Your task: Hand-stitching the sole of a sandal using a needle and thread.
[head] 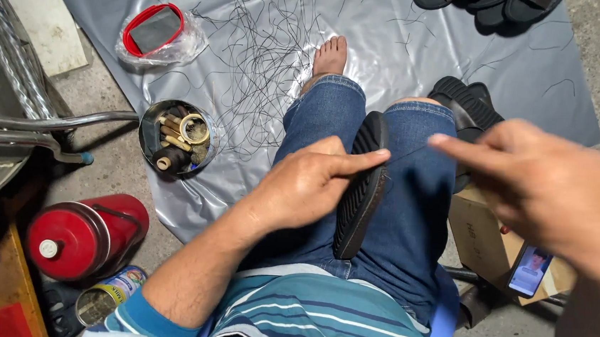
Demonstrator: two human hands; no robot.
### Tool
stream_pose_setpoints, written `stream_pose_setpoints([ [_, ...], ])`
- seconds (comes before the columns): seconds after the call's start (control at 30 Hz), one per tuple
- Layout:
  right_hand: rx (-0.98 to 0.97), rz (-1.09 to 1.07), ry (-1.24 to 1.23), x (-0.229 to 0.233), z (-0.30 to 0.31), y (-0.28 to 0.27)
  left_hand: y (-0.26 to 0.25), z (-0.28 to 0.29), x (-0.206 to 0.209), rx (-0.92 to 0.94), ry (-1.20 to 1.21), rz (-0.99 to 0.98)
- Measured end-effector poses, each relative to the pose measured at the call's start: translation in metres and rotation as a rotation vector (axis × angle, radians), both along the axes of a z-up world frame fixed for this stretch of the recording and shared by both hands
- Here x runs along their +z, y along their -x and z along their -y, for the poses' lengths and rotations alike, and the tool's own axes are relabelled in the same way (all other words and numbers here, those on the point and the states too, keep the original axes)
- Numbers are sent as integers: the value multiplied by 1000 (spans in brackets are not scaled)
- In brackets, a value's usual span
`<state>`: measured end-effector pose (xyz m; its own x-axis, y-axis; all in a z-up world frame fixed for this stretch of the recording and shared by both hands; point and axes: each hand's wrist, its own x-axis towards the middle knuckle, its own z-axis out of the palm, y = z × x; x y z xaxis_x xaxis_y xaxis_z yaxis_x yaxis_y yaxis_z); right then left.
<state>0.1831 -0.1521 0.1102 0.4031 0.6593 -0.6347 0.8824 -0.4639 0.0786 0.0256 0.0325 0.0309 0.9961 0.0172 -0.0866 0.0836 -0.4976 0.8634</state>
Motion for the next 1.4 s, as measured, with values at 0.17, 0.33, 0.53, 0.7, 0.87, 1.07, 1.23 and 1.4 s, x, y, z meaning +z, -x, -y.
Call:
stream_pose_setpoints([
  [0.17, -7, 29, -459, -1, 17, -1, 2, -1, 13, 96, 111, 107],
  [0.33, 17, -79, -530, 1, 14, 2, -8, 17, 15, 238, 28, 42],
  [0.53, -218, -261, -497, 1, -11, 8, -9, 24, 5, 333, 128, 177],
  [0.7, -508, -553, -888, -29, -28, 21, -5, 26, -15, 461, 262, 252],
  [0.87, -596, -558, -800, -17, -30, 29, 9, 34, -7, 436, 203, 398],
  [1.07, -539, -419, -680, -30, -30, 40, 21, 37, -20, 419, -71, 462],
  [1.23, -350, -236, -720, -29, -26, 41, 26, 29, -15, 421, -5, 415],
  [1.4, 82, -26, -822, -32, -28, 27, 32, 17, -16, 363, -121, 194],
])
